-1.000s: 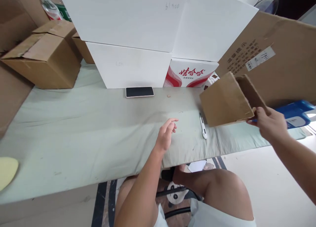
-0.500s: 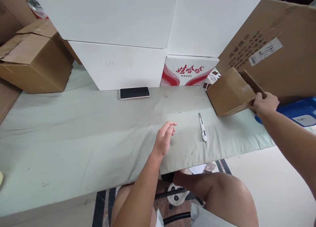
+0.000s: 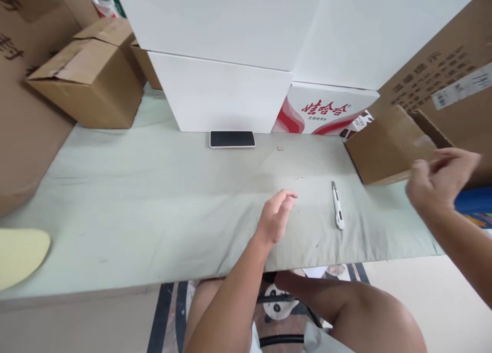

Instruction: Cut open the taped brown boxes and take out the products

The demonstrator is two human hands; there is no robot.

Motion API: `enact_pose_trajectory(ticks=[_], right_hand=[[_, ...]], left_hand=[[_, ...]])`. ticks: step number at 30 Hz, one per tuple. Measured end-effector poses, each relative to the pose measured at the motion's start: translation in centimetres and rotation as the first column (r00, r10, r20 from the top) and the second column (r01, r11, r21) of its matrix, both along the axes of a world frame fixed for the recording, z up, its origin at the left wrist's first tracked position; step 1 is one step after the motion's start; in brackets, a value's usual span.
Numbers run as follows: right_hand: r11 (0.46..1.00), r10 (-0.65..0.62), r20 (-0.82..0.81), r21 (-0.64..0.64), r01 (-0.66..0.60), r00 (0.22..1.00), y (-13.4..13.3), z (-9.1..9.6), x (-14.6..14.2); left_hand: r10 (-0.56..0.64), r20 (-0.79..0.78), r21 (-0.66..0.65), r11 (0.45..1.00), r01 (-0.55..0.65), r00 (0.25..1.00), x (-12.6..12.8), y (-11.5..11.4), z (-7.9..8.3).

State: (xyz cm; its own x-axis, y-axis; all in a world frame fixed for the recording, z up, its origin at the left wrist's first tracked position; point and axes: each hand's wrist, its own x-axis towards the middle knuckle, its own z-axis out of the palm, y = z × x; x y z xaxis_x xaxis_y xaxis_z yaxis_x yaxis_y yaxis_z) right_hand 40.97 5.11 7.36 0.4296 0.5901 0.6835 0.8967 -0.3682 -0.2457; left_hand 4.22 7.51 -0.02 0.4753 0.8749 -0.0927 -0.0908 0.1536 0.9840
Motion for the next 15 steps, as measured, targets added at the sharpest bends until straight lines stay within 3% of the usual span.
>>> enact_pose_trajectory(ticks=[2, 3, 6, 7, 10, 12, 15], right_hand=[[0.957, 0.269, 0.005, -0.111, -0.267, 0.963, 1.7, -0.7, -5.5], [0.894, 0.406, -0.023, -0.197, -0.402, 0.914, 3.1, -1.3, -8.4], [0.718, 0.596, -0.135, -0.35, -0.601, 0.791, 9.1, -4.2, -16.9], [0.647, 0.631, -0.193, -0.402, -0.648, 0.751, 11.3, -5.3, -19.4], [0.532, 0.695, -0.253, -0.449, -0.718, 0.673, 17.3, -8.4, -25.3], [0.491, 0.714, -0.272, -0.462, -0.738, 0.645, 20.0, -10.0, -27.7], [0.467, 0.718, -0.288, -0.477, -0.745, 0.634, 21.9, -11.3, -29.2]], left_hand=[[0.015, 0.011, -0.001, 1.0, -0.015, 1.0, -0.5, -0.2, 0.3], [0.029, 0.019, 0.0, 1.0, -0.029, 0.999, -0.7, -0.3, 0.4], [0.087, 0.056, 0.013, 0.996, -0.088, 0.995, -1.3, -0.5, 0.5], [0.109, 0.068, 0.02, 0.994, -0.111, 0.992, -1.5, -0.5, 0.5], [0.137, 0.081, 0.047, 0.989, -0.141, 0.987, -2.3, -0.4, 0.5], [0.123, 0.075, 0.059, 0.99, -0.127, 0.99, -3.1, -0.3, 0.6], [0.105, 0.068, 0.035, 0.994, -0.108, 0.992, -4.5, -0.1, 0.7]])
